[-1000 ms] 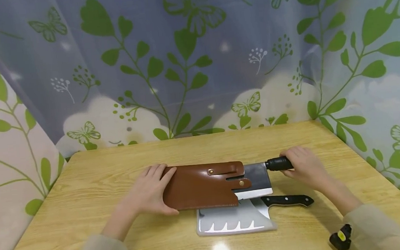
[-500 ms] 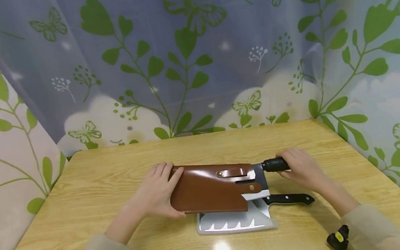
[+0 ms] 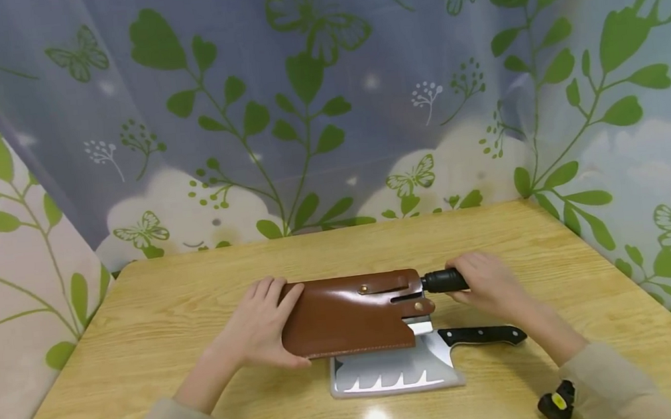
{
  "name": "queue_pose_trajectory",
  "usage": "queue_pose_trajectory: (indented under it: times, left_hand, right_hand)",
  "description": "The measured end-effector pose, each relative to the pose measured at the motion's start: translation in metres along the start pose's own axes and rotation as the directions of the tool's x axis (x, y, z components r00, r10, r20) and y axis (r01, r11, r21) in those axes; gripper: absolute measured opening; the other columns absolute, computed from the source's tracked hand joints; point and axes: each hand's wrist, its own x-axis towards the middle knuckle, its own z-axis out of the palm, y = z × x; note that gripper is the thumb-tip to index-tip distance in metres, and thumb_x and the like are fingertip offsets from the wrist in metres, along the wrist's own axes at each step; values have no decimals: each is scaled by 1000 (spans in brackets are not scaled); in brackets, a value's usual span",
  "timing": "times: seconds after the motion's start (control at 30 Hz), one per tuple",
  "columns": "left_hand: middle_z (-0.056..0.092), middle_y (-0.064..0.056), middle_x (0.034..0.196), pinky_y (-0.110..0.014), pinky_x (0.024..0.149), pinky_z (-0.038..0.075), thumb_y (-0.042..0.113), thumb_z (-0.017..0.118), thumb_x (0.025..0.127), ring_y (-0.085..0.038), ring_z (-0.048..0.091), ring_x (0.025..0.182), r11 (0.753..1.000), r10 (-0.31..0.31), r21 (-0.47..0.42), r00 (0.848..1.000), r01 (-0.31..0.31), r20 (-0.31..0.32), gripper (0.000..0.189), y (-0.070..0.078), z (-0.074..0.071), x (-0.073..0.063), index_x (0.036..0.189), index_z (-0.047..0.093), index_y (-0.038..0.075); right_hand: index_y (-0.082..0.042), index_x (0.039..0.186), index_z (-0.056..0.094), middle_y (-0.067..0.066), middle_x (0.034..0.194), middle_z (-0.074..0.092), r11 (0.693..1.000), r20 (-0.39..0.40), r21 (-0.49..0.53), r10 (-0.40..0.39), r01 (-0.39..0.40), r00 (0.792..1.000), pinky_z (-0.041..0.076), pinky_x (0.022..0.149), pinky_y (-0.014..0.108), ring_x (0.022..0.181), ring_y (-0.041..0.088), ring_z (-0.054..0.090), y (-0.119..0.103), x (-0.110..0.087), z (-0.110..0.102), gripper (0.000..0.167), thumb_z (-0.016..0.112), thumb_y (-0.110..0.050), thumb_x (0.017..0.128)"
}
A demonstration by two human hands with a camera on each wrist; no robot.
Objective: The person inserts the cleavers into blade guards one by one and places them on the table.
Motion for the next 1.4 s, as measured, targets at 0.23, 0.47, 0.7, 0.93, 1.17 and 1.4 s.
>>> queue_pose_trajectory:
  times: [0.23,0.47,0.7,0.93,1.17,1.4]
  left_hand:
    - [47,-21,118,-48,93,37,81,57,53,-35,46,107,998,-28,-46,998,31,62,113,4,-1,1,135,43,5]
    - [45,-19,121,-48,95,34,81,56,56,-34,43,111,996,-34,-82,992,45,123,112,9,-1,5,137,39,6]
    - [45,-19,120,-49,95,34,79,58,56,-33,43,110,991,-44,-118,989,61,139,110,10,0,1,137,39,7]
    - [46,-19,119,-48,94,35,79,59,54,-34,45,109,994,-26,-100,994,37,108,110,9,1,0,135,41,6]
    - [47,-20,119,-49,93,37,80,59,53,-35,45,109,994,-26,-104,998,32,64,112,8,-1,-3,135,42,6]
    - [46,-21,120,-49,93,37,81,57,54,-36,46,109,995,-31,-92,998,36,53,112,8,-2,-1,136,42,6]
  right_hand:
    - [-3,91,58,7,78,61,1000,29,-4,10,-10,1000,48,60,39,70,24,59,-9,3,4,42,83,-12,58]
    - [-1,98,58,9,86,63,998,104,51,39,-44,994,50,67,39,78,26,61,-20,6,10,45,83,-8,61]
    - [-4,99,60,7,90,64,986,205,94,118,-140,972,50,66,37,80,22,61,-26,10,9,40,81,-16,67]
    - [-5,103,57,4,95,60,924,315,315,115,-218,942,49,71,37,84,18,57,-25,9,6,34,75,-10,75]
    - [2,107,55,8,97,60,830,395,459,128,-316,910,49,70,34,83,18,57,-24,10,-13,36,70,3,75]
    - [-4,105,60,2,95,57,934,256,327,56,-141,965,49,66,33,80,14,54,-20,15,-25,39,76,-3,70]
